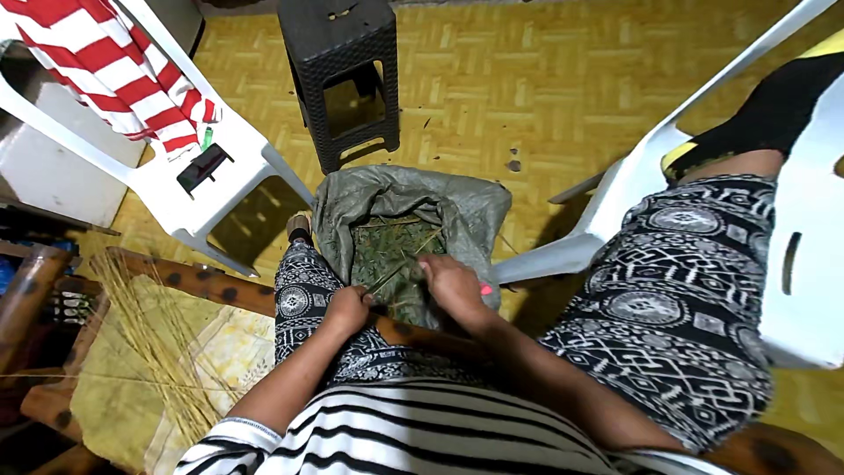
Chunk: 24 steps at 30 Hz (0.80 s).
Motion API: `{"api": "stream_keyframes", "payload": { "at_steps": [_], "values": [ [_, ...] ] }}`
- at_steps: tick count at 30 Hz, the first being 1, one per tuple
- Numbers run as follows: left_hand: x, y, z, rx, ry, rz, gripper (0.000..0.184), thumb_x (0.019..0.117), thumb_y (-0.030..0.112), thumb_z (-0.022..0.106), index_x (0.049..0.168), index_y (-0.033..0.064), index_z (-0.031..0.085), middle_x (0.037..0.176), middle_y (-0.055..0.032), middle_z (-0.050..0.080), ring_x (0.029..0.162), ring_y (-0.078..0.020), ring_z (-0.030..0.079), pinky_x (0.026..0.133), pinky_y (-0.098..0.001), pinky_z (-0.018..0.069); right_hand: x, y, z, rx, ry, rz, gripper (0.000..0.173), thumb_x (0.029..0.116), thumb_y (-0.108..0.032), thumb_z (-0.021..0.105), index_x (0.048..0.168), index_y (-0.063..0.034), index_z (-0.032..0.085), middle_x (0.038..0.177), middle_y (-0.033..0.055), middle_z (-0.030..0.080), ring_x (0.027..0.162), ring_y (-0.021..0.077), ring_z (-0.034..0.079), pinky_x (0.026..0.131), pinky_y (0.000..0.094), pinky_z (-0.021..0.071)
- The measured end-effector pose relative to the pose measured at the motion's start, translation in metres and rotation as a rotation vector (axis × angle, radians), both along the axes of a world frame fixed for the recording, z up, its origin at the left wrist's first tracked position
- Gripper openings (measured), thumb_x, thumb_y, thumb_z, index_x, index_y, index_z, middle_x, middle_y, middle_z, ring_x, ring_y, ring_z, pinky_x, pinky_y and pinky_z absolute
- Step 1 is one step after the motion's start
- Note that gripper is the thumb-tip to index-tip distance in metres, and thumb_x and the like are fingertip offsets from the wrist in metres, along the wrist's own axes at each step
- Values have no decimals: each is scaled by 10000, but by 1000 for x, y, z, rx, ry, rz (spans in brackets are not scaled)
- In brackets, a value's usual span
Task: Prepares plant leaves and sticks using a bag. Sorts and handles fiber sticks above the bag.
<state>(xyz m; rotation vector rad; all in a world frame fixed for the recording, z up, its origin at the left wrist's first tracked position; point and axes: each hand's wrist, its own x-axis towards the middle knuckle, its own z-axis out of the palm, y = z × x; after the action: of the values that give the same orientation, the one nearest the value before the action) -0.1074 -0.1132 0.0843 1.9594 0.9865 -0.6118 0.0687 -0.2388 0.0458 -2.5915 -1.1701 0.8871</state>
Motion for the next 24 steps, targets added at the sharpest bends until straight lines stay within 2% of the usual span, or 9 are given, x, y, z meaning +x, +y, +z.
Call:
{"api": "stream_keyframes", "payload": {
  "at_steps": [3,8,13,17,20,24],
  "values": [
    [-1,2,-1,9,7,9,363,1105,225,439,1210,-31,673,1179,-239,679,1148,-352,648,1035,-525,472,-2,-1,6,38,75,-4,464,1132,-327,355,1429,-51,580,1398,244,602,1287,433,590,1067,613,447],
    [11,1,-1,20,38,2,386,1111,251,428,1227,-31,666,1230,-249,665,1205,-368,628,1060,-550,457,-39,-1,24,96,235,220,476,1133,-330,320,1428,-72,591,1393,204,624,1284,384,609,1073,572,463],
    [15,-8,-2,136,56,-66,378,1103,252,435,1286,3,653,1253,-239,673,1216,-390,638,1040,-578,482,-44,5,28,36,127,244,484,1132,-341,308,1410,-77,603,1341,220,645,1257,400,618,1058,571,469],
    [15,-21,4,256,80,-156,341,1089,184,429,1288,9,643,1287,-222,660,1198,-397,649,996,-581,512,-37,10,30,-40,74,217,482,1134,-343,320,1402,-61,604,1335,230,644,1252,416,618,1051,583,470],
    [12,-24,4,326,39,-185,337,1084,141,415,1284,-8,642,1264,-229,668,1175,-394,662,991,-557,516,-35,11,26,-54,12,215,488,1132,-351,322,1394,-54,607,1314,238,648,1260,421,603,1068,588,440],
    [6,-23,4,345,31,-194,336,1073,113,422,1298,-22,633,1249,-243,668,1165,-399,662,995,-546,513,-14,6,11,-44,-54,98,433,1122,-319,380,1353,-61,640,1286,251,657,1219,447,622,1013,624,464]
  ]
}}
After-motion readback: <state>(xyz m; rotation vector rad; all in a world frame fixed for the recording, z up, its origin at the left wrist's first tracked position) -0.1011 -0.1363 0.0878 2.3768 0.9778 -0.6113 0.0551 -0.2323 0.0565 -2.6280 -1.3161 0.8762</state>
